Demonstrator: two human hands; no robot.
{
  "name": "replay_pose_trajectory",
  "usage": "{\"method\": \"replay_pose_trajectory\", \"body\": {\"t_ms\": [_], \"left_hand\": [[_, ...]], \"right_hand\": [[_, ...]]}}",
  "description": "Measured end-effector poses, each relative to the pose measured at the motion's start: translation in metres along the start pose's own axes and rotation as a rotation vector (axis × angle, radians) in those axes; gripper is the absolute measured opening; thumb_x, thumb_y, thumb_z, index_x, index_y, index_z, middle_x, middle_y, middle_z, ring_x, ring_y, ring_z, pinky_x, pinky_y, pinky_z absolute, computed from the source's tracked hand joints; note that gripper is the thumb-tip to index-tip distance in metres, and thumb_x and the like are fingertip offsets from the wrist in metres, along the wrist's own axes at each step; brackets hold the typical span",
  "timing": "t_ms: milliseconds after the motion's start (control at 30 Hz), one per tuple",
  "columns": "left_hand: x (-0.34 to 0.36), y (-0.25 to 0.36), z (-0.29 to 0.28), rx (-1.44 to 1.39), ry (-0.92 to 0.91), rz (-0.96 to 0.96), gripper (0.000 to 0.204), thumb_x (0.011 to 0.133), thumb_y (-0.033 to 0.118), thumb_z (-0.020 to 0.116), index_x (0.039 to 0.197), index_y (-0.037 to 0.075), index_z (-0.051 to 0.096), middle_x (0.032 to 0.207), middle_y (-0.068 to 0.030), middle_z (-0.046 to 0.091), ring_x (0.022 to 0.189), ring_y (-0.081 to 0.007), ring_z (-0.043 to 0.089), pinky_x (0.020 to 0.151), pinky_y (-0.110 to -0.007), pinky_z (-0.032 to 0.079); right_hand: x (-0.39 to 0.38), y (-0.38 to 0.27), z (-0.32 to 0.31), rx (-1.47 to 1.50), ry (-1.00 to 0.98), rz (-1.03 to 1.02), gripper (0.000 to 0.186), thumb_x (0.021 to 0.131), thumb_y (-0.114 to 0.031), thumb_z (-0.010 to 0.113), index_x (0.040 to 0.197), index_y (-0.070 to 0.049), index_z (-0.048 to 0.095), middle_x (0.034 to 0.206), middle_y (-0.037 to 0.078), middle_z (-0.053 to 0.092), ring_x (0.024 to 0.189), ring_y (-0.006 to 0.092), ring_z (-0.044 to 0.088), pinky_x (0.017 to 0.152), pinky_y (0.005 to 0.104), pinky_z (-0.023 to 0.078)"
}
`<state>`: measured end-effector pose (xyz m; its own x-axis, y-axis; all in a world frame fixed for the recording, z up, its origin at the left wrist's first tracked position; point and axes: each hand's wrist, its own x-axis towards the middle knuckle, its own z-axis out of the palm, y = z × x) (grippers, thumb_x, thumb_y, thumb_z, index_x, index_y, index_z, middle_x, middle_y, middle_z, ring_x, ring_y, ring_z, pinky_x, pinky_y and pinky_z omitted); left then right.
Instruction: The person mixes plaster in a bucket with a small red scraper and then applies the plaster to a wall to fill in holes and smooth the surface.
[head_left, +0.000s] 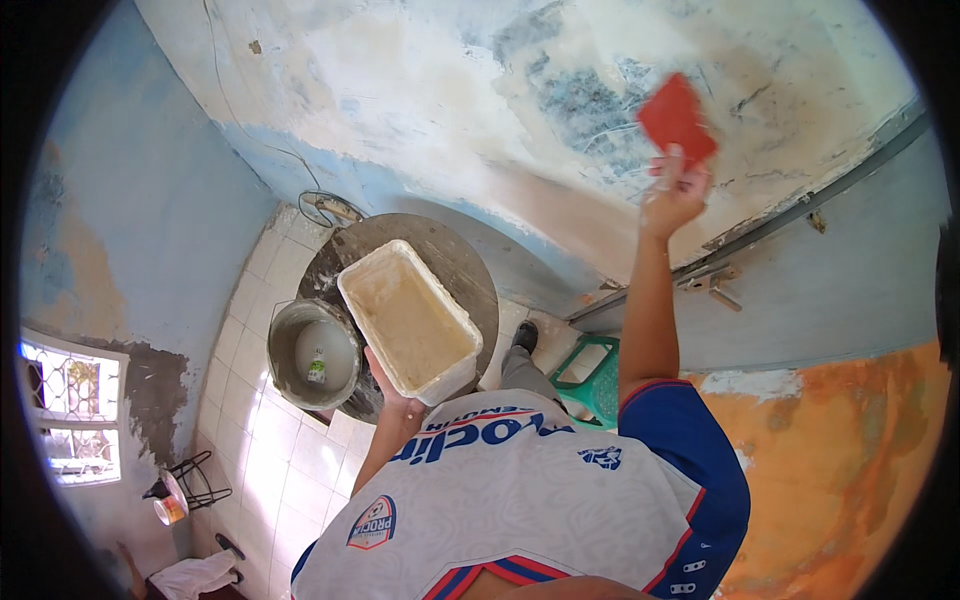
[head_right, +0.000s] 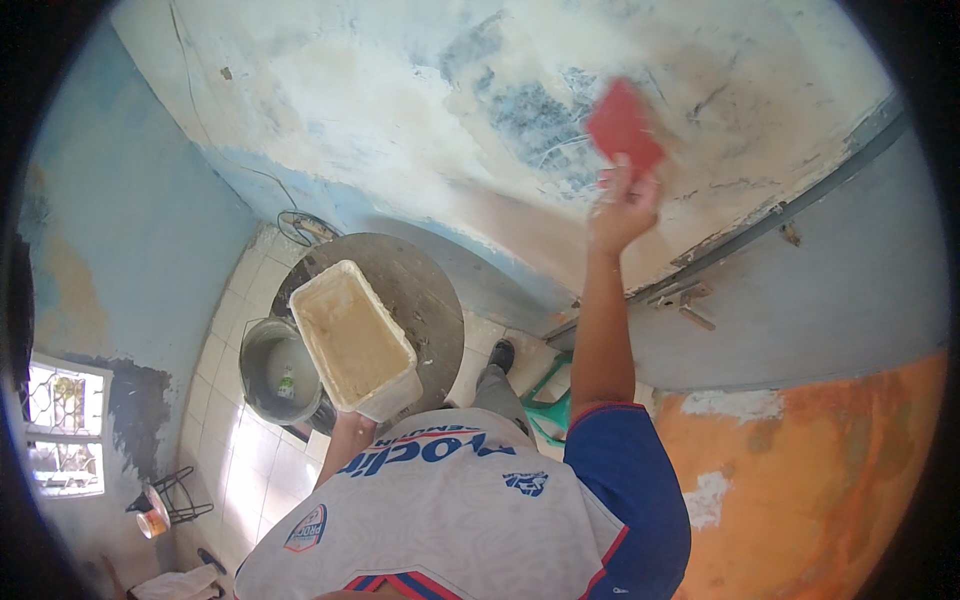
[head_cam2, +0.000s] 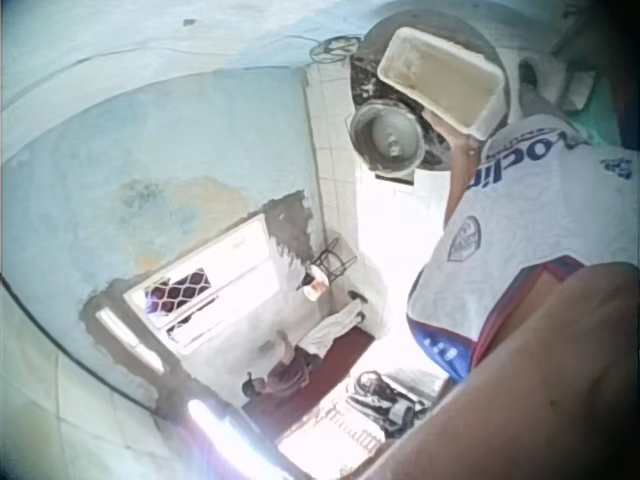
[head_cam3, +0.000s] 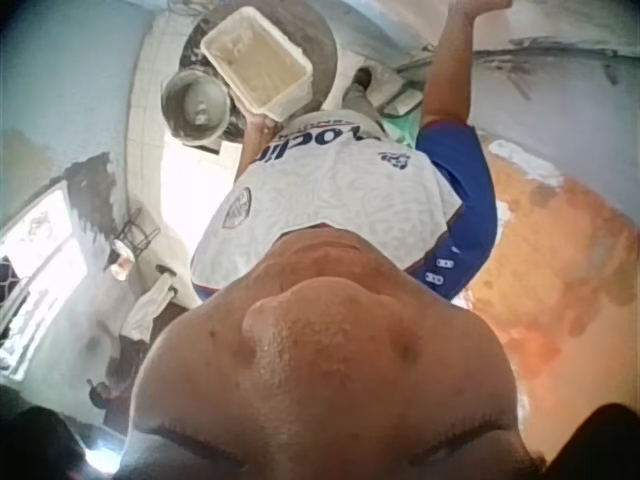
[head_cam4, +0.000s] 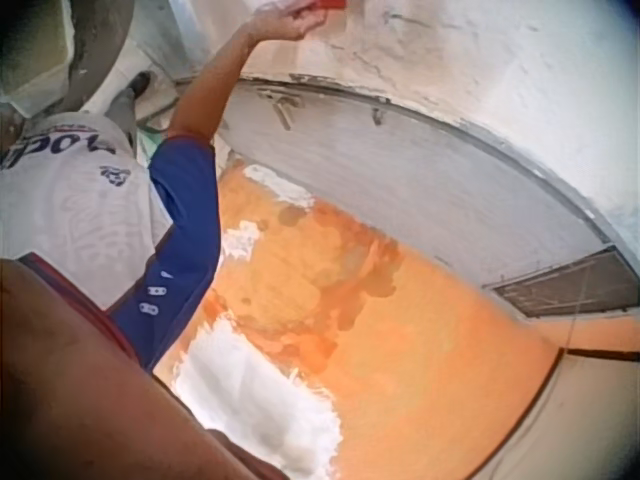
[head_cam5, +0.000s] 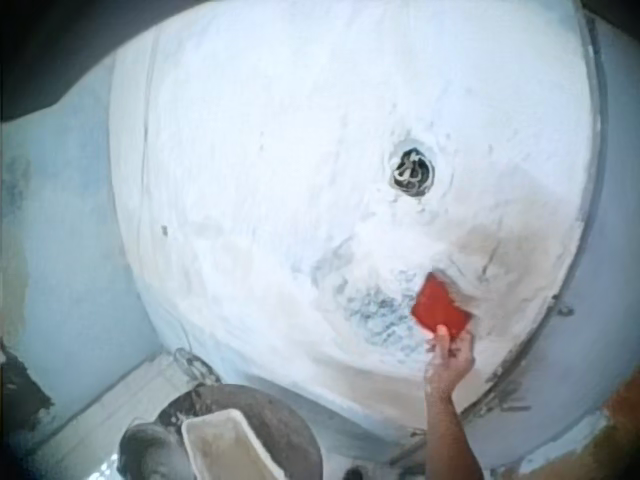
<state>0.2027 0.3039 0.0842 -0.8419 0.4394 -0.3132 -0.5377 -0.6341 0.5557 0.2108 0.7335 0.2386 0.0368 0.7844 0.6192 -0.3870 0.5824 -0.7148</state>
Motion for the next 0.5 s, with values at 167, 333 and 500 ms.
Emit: {"method": "replay_pose_trajectory", "body": {"t_ms": [167,333,500], "left_hand": [[-0.019,0.008,-0.035,1.147,-0.219,0.158,0.045,0.096,0.022,0.05,0.134,-0.002,0.047,0.121,-0.0207,0.063,0.105,-0.0401,0.062,0.091,-0.04,0.051],[-0.06,0.019,-0.072,1.592,-0.408,-0.108,0.049,0.094,0.011,0.056,0.137,-0.005,0.04,0.12,-0.026,0.062,0.106,-0.0465,0.06,0.088,-0.041,0.05],[-0.044,-0.01,-0.09,1.54,-0.376,0.436,0.032,0.086,0.007,0.061,0.117,0.004,0.065,0.107,-0.0193,0.069,0.098,-0.0349,0.065,0.088,-0.041,0.05]], "right_hand": [[-0.017,0.067,-0.003,-0.582,-0.397,-0.288,0.022,0.093,-0.025,0.07,0.098,-0.004,0.072,0.077,0.017,0.067,0.06,0.0217,0.064,0.063,0.0347,0.052],[0.008,0.005,-0.025,-0.154,0.011,0.079,0.022,0.096,-0.028,0.068,0.099,-0.007,0.071,0.073,0.005,0.069,0.06,0.0093,0.061,0.058,0.0265,0.048],[-0.029,0.082,-0.043,-0.549,-0.518,-0.029,0.023,0.095,-0.02,0.071,0.111,-0.003,0.069,0.076,0.001,0.066,0.061,0.0073,0.057,0.053,0.0239,0.046]]}}
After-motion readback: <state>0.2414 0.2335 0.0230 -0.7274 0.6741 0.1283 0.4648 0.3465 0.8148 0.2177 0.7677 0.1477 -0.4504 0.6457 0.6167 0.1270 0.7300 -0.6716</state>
